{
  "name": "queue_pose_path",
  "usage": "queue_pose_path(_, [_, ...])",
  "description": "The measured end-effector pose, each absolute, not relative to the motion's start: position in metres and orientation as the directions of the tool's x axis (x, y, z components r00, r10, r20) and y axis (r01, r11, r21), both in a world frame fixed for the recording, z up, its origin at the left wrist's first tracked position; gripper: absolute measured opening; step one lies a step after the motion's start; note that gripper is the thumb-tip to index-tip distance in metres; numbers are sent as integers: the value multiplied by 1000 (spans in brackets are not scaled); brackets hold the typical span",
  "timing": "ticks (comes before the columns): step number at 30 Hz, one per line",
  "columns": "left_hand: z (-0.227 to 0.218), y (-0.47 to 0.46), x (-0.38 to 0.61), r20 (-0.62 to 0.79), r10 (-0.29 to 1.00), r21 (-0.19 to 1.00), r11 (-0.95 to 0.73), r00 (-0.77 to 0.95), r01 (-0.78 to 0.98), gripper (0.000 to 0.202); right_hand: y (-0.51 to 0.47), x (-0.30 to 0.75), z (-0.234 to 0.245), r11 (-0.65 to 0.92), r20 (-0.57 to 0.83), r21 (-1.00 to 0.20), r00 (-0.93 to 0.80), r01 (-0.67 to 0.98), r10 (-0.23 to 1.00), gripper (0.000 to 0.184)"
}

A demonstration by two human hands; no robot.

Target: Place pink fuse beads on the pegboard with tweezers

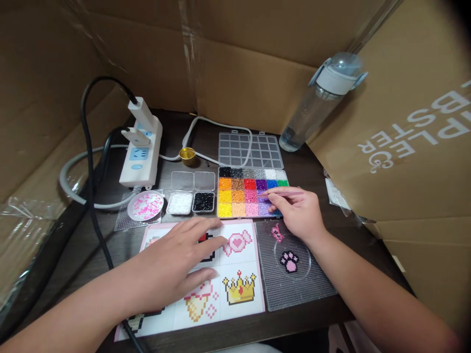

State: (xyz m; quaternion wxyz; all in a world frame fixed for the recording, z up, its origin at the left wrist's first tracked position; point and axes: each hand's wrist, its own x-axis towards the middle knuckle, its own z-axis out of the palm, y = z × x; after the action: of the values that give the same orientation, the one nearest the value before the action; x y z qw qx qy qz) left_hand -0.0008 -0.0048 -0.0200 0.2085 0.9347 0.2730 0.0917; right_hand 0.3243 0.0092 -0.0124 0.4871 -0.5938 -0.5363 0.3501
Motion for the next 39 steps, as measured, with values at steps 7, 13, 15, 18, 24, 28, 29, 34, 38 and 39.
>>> queue_pose_path(7, [-20, -5, 1, 63, 542, 430, -773, 838, 467, 50, 9, 325, -13, 25, 80, -955, 172, 296, 982, 18])
queue_pose_path(13, [-17, -4, 1, 44, 543, 446, -762, 839, 470, 49, 9, 325, -13, 22, 73, -961, 176, 276, 982, 18])
queue_pose_path(15, [-17, -4, 1, 48, 544, 456, -758, 838, 466, 48, 9, 325, -14, 25, 76, -961, 178, 274, 981, 18])
queue_pose_path(18, [-18, -4, 0, 54, 547, 452, -759, 835, 468, 49, 10, 325, -14, 33, 85, -960, 178, 277, 980, 18])
queue_pose_path(24, [-18, -4, 1, 24, 548, 447, -754, 836, 482, 49, 10, 324, -16, 37, 93, -957, 184, 287, 978, 18])
queue_pose_path(28, [-17, -4, 1, 17, 561, 470, -735, 828, 488, 48, 10, 325, -16, 28, 84, -957, 183, 289, 979, 21])
queue_pose_path(29, [-17, -3, 1, 19, 561, 471, -735, 827, 488, 47, 10, 325, -16, 27, 83, -958, 183, 286, 980, 21])
queue_pose_path(34, [-18, -4, 1, 33, 553, 452, -751, 833, 481, 48, 10, 325, -15, 39, 93, -959, 181, 282, 979, 21])
queue_pose_path(38, [-18, -4, 1, 29, 541, 440, -762, 841, 475, 49, 9, 326, -13, 51, 108, -957, 187, 287, 976, 18])
queue_pose_path(39, [-18, -4, 1, 26, 542, 442, -760, 840, 477, 49, 9, 327, -12, 60, 118, -955, 186, 291, 975, 17])
